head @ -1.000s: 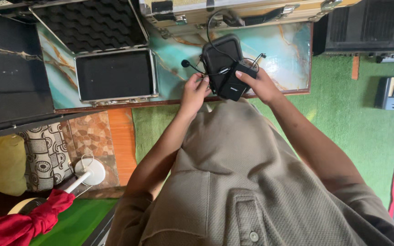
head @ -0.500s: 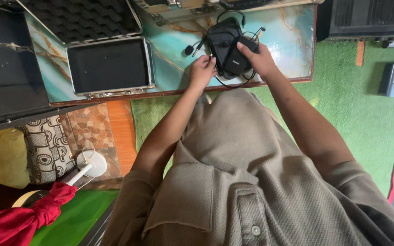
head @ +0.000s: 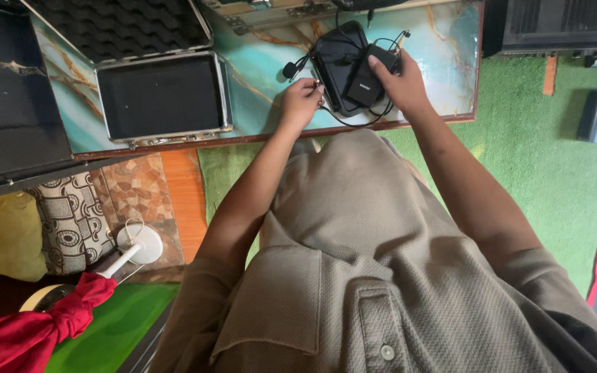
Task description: The person picks up a small black hard case and places it on a table, then opens it. They then pick up a wireless microphone headset and its corresponding transmitter and cable, coil the cable by hand, and place all the microphone components into the foam-lined case before closing and latching it.
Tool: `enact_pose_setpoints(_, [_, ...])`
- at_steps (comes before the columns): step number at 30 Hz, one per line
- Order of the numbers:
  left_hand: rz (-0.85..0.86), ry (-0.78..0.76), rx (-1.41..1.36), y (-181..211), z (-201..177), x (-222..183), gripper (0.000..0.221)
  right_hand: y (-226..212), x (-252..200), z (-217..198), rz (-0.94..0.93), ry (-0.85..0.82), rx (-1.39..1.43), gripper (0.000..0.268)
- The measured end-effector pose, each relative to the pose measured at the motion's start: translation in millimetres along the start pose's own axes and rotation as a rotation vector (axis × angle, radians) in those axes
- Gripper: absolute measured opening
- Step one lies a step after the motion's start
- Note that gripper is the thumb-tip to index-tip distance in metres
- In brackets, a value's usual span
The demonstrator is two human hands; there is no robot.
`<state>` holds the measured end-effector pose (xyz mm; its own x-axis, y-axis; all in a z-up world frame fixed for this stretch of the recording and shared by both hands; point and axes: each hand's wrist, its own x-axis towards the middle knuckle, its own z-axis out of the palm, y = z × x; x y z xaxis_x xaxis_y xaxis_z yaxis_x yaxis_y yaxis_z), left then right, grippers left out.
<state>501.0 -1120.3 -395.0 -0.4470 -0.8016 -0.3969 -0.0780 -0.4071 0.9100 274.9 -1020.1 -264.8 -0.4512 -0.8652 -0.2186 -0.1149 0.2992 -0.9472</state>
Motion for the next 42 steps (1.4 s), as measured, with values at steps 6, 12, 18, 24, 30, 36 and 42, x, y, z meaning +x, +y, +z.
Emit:
enact_pose_setpoints(6, [0.138,0.045,0.195,-1,-7,0,0.02,8,-7,-6,0.055,0.077,-0.072,0.031])
enact_pose_setpoints(12, [0.215,0.17,0.409,7,-12,-5,0.028,9,-16,-7,0.034,0.085,-0.086,0.031])
enact_pose_setpoints(18, [0.252,0.206,0.557,9,-10,-14,0.031,11,-19,-9,-0.07,0.106,-0.067,0.029])
enact_pose_setpoints(24, [0.394,0.263,0.629,43,-7,-20,0.023,-6,-14,-8,0.21,0.098,0.113,0.024])
enact_pose_setpoints(30, [0.156,0.1,0.656,103,8,-76,0.032,-27,-26,-9,0.146,0.075,0.102,0.023])
enact_pose_setpoints(36, [0.577,0.109,0.504,166,31,-105,0.019,-65,-30,-7,0.053,0.086,0.039,0.025])
enact_pose_setpoints(42, [0.341,-0.184,0.193,200,40,-110,0.047,-119,-40,-1,0.113,-0.06,0.237,0.023])
